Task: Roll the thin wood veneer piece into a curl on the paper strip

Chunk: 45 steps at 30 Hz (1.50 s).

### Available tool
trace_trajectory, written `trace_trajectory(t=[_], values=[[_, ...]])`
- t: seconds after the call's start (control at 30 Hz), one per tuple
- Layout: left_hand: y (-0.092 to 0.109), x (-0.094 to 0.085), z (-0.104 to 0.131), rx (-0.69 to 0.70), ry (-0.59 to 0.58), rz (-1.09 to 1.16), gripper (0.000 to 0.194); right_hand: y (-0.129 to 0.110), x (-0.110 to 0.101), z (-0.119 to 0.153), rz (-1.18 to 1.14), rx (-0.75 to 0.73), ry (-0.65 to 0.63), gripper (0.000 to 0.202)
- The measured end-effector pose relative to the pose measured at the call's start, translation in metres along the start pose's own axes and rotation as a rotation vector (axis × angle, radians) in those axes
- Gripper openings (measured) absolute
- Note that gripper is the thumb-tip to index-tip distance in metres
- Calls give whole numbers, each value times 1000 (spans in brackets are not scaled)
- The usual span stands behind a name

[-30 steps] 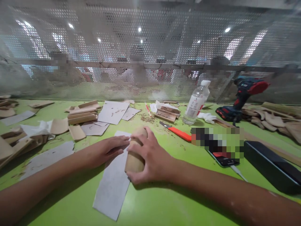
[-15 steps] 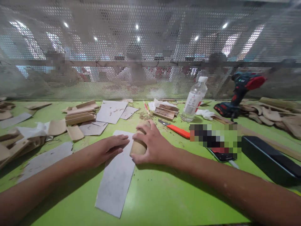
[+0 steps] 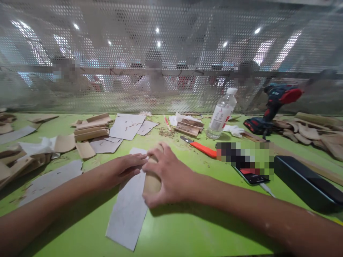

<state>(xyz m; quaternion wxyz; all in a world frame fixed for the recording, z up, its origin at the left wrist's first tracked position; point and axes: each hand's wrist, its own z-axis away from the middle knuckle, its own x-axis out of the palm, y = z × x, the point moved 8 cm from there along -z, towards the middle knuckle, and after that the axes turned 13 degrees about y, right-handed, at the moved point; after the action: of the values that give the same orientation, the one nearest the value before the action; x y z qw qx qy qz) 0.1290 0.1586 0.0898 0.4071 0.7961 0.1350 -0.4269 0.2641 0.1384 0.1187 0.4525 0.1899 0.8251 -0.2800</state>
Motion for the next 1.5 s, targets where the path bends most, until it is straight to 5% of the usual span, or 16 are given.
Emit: trace_trajectory(t=[0.1,0.27,0.4,0.67,0.97,1.23,1.5], values=[[2,2,0,12,-28,1,34,12,-3,-2,76,91,0,55],[4,3,1,23,-54,12,32,-3,-3,0,81,-15,-17,64],[6,4,1,20,-72,5,32,2,0,1,35,63,-57,58],[3,5,1,19,-64,-7,36,32,-4,-4,64,168,-3,47],[3,4,2,27,-43,-17,36,32,-1,-6,-8,169,64,52],[7,5,-1,47,-55,-6,38,41,9,-5,-185,81,37,67],[7,7,-2,55,-75,-3,39,25,24,-3,-181,-80,-88,87]])
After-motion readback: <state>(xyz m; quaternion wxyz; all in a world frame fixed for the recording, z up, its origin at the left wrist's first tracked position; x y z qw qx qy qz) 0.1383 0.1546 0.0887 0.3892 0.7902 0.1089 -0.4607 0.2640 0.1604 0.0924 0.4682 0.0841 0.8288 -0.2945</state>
